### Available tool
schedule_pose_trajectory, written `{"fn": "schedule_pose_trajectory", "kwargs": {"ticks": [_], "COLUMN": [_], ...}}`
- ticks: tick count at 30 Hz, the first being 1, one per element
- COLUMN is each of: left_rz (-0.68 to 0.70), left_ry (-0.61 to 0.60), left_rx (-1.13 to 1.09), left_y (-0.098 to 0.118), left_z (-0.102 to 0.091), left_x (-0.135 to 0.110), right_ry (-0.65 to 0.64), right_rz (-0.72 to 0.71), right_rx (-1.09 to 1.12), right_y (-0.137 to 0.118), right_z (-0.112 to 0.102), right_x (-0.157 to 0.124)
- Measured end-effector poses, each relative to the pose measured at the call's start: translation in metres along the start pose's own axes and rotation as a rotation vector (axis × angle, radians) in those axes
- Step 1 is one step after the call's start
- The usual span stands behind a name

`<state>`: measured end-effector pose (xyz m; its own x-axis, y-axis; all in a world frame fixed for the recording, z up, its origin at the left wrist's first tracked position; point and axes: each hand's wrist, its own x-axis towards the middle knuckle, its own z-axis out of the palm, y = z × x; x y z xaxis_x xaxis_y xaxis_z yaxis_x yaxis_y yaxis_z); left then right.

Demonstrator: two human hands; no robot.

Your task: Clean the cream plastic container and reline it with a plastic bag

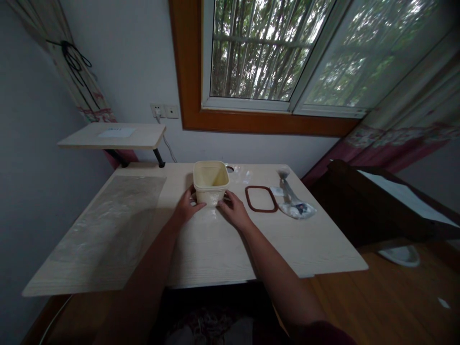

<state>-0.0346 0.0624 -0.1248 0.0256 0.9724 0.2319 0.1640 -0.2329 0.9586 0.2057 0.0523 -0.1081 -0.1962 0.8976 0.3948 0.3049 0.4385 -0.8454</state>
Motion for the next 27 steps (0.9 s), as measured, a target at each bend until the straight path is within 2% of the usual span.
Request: {"fn": "schedule_pose_trajectory", "kwargs": {"ticks": [5,9,11,15,18,20,23,27], "left_rz": [-0.011,-0.038,0.006,0.044,-0.031,-0.086,-0.151,-0.180], "left_ry": [-0.085,-0.061,-0.050,-0.023,0.048,0.092,0.100,0.022], "left_rx": [-0.054,0.039,0.213,0.760,1.070,1.227,1.374,1.429], "left_y": [0.004,0.011,0.019,0.031,0.025,0.014,-0.002,-0.009], "left_z": [-0.009,-0.032,-0.053,-0.107,-0.144,-0.162,-0.176,-0.177], "left_x": [-0.004,-0.011,-0.013,-0.011,-0.009,-0.012,-0.022,-0.038], "right_ry": [0.072,0.187,0.230,0.256,0.239,0.233,0.232,0.217], "right_rz": [0.034,0.133,0.177,0.194,0.168,0.155,0.158,0.163], "right_rx": [0.045,0.092,0.097,0.111,0.100,0.097,0.089,0.085], "right_y": [0.005,0.012,0.015,0.016,0.016,0.015,0.013,0.012], "right_z": [-0.006,-0.009,-0.010,-0.010,-0.009,-0.008,-0.009,-0.009], "right_x": [0.001,0.004,0.006,0.006,0.006,0.005,0.005,0.004]}}
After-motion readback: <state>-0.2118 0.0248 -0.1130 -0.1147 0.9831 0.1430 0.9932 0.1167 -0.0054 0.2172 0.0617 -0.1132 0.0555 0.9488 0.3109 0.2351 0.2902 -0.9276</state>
